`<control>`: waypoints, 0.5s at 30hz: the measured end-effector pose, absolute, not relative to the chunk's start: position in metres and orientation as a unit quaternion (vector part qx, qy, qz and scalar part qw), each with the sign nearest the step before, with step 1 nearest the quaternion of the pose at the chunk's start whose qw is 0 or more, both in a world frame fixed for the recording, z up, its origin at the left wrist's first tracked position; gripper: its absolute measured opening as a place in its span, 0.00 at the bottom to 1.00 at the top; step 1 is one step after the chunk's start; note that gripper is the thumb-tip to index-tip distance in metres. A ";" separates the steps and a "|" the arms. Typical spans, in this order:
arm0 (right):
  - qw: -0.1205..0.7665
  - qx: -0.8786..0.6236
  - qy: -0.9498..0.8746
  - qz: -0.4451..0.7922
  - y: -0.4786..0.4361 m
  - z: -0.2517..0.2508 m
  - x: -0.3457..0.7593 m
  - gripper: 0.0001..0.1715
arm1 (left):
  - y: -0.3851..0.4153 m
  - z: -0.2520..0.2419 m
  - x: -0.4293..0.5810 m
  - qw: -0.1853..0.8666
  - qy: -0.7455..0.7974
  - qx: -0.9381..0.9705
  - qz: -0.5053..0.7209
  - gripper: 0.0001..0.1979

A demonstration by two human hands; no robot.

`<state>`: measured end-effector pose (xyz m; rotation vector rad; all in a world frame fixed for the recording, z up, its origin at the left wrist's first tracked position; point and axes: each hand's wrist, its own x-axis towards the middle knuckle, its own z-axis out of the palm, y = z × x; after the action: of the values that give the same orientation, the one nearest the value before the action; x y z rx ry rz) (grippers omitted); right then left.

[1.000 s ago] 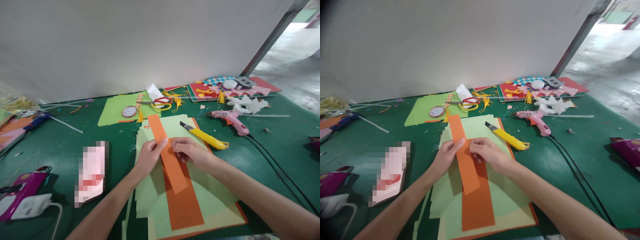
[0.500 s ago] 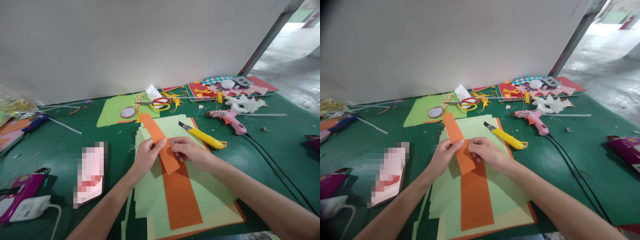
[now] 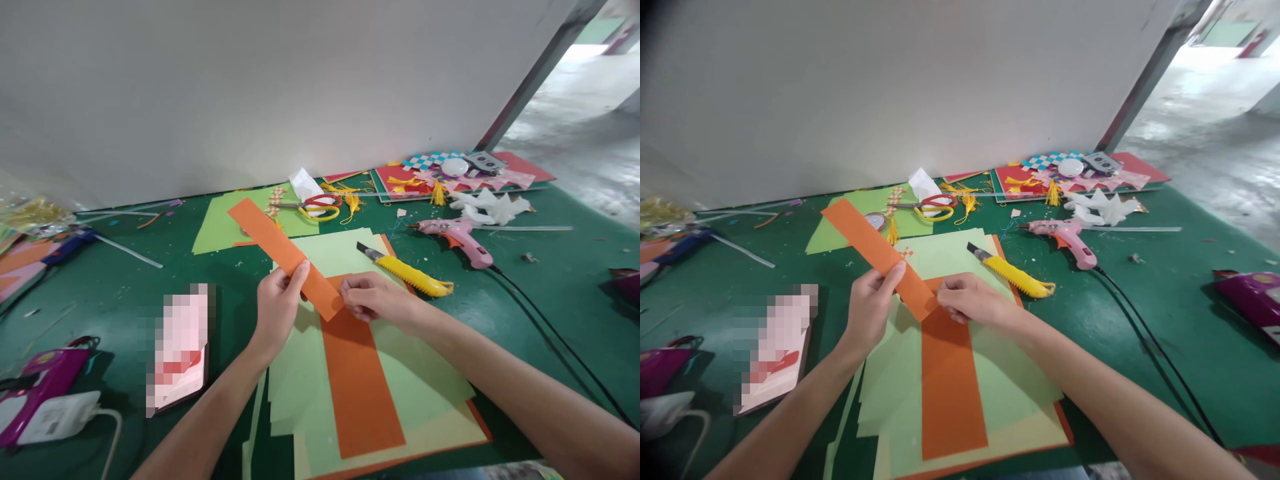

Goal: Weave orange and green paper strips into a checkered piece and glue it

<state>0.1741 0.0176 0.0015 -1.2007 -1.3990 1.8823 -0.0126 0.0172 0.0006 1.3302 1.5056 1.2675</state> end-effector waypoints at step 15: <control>0.295 -0.394 -0.425 0.760 0.020 0.007 0.178 0.21 | 0.013 -0.004 -0.021 -0.017 0.261 0.868 0.422 0.10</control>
<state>0.1778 0.0203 0.0065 -1.0485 -1.1314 2.0216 -0.0211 0.0130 -0.0042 2.7568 0.8278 1.3401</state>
